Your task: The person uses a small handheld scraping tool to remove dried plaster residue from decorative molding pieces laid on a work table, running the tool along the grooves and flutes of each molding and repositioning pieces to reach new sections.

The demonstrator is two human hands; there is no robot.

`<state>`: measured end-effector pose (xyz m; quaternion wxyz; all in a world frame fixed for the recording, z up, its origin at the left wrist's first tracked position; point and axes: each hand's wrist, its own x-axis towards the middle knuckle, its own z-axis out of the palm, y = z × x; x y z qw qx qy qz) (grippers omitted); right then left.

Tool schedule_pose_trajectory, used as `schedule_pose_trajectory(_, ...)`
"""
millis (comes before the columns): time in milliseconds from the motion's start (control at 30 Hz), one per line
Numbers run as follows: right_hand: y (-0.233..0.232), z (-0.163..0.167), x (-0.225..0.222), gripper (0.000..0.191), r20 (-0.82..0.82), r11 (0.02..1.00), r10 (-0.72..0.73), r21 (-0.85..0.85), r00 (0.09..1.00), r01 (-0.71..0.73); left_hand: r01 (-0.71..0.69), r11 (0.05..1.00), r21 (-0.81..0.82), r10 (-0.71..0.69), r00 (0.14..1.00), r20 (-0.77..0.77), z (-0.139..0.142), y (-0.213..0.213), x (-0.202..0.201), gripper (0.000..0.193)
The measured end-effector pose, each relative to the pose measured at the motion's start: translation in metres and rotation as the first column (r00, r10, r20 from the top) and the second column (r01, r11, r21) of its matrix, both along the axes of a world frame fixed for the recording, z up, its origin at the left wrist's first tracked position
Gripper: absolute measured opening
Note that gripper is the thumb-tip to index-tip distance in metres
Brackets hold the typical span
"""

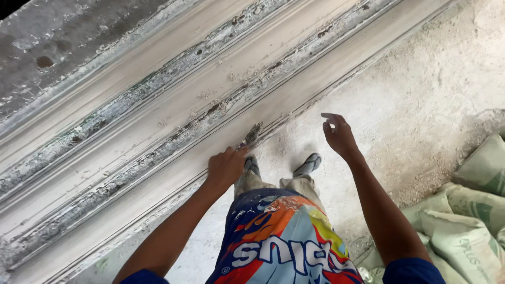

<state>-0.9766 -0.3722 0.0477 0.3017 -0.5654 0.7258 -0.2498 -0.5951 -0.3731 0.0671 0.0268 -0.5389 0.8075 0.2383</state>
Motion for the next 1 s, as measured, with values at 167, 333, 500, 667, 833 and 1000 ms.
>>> schedule_pose_trajectory(167,-0.047,-0.006,-0.031,0.042,-0.158,0.98,0.091,-0.16,0.983,-0.117,-0.007,0.994,-0.107,0.007,1.0,-0.004,0.001,-0.021,-0.083,0.028)
schedule_pose_trajectory(333,-0.096,-0.008,-0.065,0.053,-0.279,0.945,0.178,-0.218,0.944,-0.243,0.016,0.996,-0.085,-0.011,0.998,0.058,-0.018,-0.027,-0.098,0.032)
schedule_pose_trajectory(500,-0.151,0.006,-0.127,0.07,-0.429,0.962,0.214,-0.066,0.878,-0.266,-0.018,0.995,-0.099,0.036,0.982,0.184,0.008,-0.013,-0.032,0.035)
schedule_pose_trajectory(667,-0.173,-0.003,-0.16,0.068,-0.459,0.915,0.306,-0.102,0.834,-0.391,0.006,0.999,-0.049,0.007,0.966,0.26,0.015,-0.021,-0.054,0.039)
schedule_pose_trajectory(833,-0.17,-0.017,-0.171,0.065,-0.499,0.898,0.333,-0.092,0.8,-0.431,0.026,0.995,-0.099,-0.002,0.971,0.239,-0.01,-0.038,-0.089,0.037)
schedule_pose_trajectory(1000,-0.171,-0.02,-0.183,0.061,-0.497,0.891,0.361,-0.065,0.789,-0.449,0.012,0.998,0.058,-0.034,0.925,0.38,0.04,-0.013,-0.019,0.036)
